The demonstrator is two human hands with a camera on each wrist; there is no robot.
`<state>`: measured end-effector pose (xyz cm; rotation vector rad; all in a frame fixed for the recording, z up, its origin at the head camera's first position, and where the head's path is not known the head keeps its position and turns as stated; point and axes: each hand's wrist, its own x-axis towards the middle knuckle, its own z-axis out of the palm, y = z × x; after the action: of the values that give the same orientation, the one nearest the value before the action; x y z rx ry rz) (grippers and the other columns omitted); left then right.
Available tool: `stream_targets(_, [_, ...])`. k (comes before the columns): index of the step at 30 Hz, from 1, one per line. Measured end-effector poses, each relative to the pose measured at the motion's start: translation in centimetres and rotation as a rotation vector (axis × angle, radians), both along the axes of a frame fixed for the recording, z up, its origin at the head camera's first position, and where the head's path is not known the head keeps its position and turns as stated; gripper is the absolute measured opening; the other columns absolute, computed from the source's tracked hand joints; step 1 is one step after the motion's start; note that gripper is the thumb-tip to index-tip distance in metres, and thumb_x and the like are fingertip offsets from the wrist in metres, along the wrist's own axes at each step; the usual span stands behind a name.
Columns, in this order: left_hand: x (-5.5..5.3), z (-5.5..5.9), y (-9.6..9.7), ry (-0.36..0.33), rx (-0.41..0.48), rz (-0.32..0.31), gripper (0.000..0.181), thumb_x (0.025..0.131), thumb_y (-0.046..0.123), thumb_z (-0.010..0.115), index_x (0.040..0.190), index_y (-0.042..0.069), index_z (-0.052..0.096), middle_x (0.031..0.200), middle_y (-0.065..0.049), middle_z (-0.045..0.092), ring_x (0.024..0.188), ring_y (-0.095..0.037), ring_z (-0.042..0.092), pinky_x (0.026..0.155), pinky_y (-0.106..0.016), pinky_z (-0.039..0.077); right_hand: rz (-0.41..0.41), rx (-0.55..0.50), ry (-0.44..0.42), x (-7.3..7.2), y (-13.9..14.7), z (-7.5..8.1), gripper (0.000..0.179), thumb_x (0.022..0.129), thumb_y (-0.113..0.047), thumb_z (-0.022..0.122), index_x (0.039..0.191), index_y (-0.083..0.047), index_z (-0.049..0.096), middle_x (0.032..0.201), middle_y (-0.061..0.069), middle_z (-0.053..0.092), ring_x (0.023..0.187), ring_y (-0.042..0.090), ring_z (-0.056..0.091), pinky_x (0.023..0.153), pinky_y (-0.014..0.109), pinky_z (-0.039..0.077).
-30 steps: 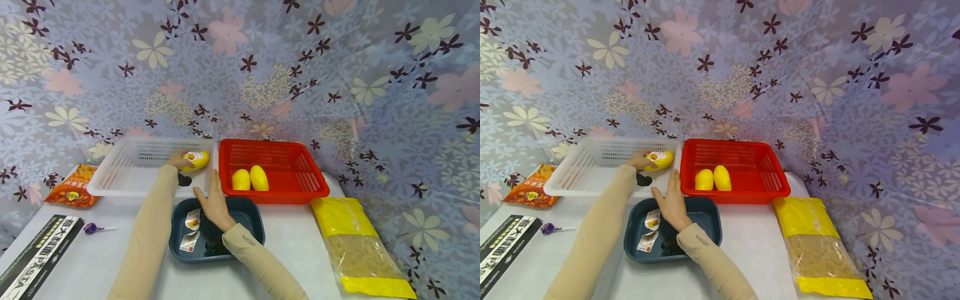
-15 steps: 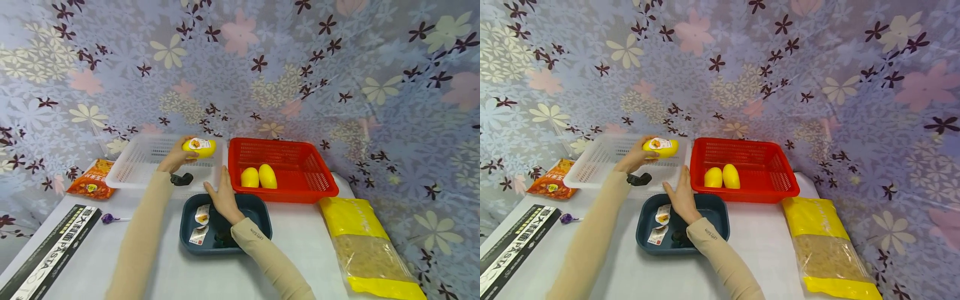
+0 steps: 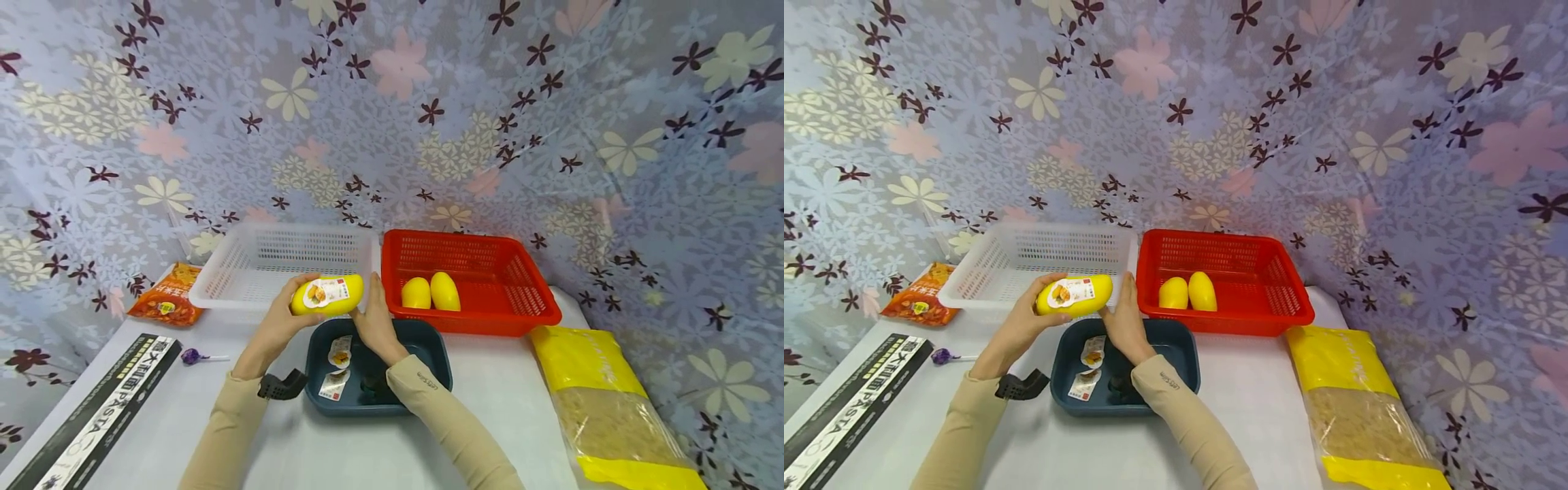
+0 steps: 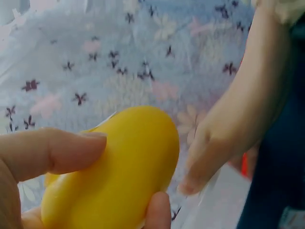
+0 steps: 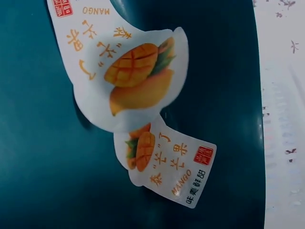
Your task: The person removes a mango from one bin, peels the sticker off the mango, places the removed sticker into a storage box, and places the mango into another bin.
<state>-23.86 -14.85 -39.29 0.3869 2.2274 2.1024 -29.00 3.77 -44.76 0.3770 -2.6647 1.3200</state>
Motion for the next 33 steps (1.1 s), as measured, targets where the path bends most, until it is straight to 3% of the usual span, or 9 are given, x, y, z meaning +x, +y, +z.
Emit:
stream_targets(3, [1.6,-0.1,0.1,-0.024,-0.014,-0.039,0.073,0.081,-0.006,0.064,0.146,0.004,0.032,0.142,-0.021,0.032,0.112,-0.023,0.040,0.083,-0.016,0.048,0.023,0.034,0.001,0.1,0.5,0.2,0.084,0.091,-0.013,0.062,0.154,0.002,0.008,0.160,0.021,0.013,0.143,0.040,0.029,0.114,0.054,0.031])
stream_targets(8, [3.4,0.0,0.1,-0.024,-0.034,-0.074,0.071,0.080,-0.004,0.067,0.143,0.004,0.035,0.143,-0.020,0.034,0.114,-0.024,0.040,0.086,-0.015,0.047,0.030,0.052,-0.046,0.3,1.1,0.7,0.091,0.088,-0.025,0.064,0.155,-0.005,0.006,0.162,0.016,0.010,0.137,0.041,0.036,0.110,0.059,0.035])
stream_targets(11, [4.0,0.1,0.1,-0.023,-0.034,-0.075,0.071,0.080,-0.003,0.067,0.143,0.003,0.036,0.143,-0.020,0.035,0.113,-0.023,0.041,0.086,-0.015,0.047,0.029,0.053,-0.056,0.2,1.2,0.5,0.093,0.088,-0.031,0.063,0.156,-0.007,0.005,0.162,0.014,0.009,0.141,0.040,0.032,0.110,0.063,0.031])
stream_targets(18, [4.4,-0.6,0.4,-0.024,-0.040,-0.066,0.070,0.079,-0.002,0.069,0.141,0.003,0.038,0.139,-0.017,0.039,0.112,-0.020,0.044,0.088,-0.016,0.046,0.057,0.002,-0.032,0.2,1.0,0.0,0.098,0.084,-0.026,0.067,0.155,-0.003,0.005,0.163,0.017,0.007,0.145,0.040,0.022,0.108,0.072,0.023])
stream_targets(25, [5.9,-1.0,0.8,-0.013,-0.078,-0.114,0.070,0.079,0.002,0.071,0.141,0.001,0.037,0.142,-0.022,0.033,0.113,-0.025,0.041,0.090,-0.018,0.045,0.154,0.002,-0.074,0.7,2.1,0.6,0.098,0.089,-0.040,0.064,0.155,-0.004,0.003,0.164,0.014,0.003,0.147,0.037,0.018,0.117,0.060,0.021])
stream_targets(30, [7.1,-0.8,1.2,-0.028,-0.079,-0.147,0.071,0.079,0.001,0.071,0.141,0.002,0.037,0.142,-0.023,0.031,0.113,-0.026,0.042,0.090,-0.018,0.045,0.269,0.083,-0.091,2.3,3.3,2.0,0.090,0.093,-0.038,0.060,0.156,-0.004,0.006,0.164,0.014,0.005,0.150,0.034,0.012,0.119,0.055,0.018])
stream_targets(33, [7.8,-0.6,1.7,-0.027,-0.070,-0.198,0.069,0.079,0.004,0.072,0.140,0.003,0.039,0.141,-0.023,0.030,0.114,-0.028,0.041,0.089,-0.018,0.048,0.328,0.051,-0.138,3.6,4.4,2.7,0.088,0.093,-0.041,0.059,0.156,-0.008,0.008,0.164,0.012,0.007,0.149,0.035,0.020,0.117,0.053,0.024])
